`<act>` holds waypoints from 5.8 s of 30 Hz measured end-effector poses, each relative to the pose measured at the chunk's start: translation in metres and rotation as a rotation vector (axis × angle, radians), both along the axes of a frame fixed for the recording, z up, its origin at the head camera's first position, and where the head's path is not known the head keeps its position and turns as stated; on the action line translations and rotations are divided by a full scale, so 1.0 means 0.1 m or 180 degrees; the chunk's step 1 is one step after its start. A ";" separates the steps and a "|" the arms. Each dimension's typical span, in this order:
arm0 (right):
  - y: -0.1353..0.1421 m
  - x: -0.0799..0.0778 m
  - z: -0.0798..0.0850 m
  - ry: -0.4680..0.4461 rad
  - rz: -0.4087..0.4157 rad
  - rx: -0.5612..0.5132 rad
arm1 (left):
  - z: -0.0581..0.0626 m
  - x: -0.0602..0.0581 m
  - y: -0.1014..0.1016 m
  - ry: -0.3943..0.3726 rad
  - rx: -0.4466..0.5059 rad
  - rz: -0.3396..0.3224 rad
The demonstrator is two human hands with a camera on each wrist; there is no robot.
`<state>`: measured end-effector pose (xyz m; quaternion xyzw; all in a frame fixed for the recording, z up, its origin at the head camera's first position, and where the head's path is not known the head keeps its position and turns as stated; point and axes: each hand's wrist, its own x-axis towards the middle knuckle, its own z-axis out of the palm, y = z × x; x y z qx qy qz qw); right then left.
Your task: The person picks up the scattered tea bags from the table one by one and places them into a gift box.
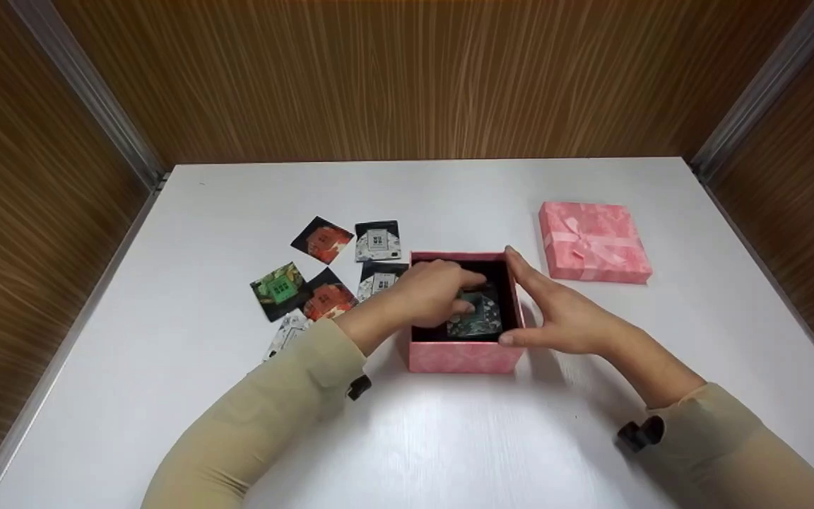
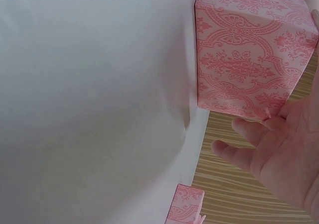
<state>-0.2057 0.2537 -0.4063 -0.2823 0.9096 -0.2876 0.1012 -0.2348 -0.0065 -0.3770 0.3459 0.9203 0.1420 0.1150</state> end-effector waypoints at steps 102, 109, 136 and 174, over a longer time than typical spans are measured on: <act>0.00 0.00 -0.07 0.0036 0.0030 -0.0134 | -0.75 -0.05 -2.87 -0.0371 0.1075 0.1731; -0.01 -0.01 -0.04 0.0019 0.0039 -0.0121 | -0.72 -0.06 -2.90 -0.0375 0.1204 0.1748; -0.03 -0.02 -0.04 0.0005 0.0054 -0.0115 | -0.70 -0.07 -2.88 -0.0327 0.1104 0.1876; 0.00 0.01 -0.04 -0.0046 -0.0004 -0.0100 | -0.24 -0.08 -2.48 0.0342 0.2253 0.2092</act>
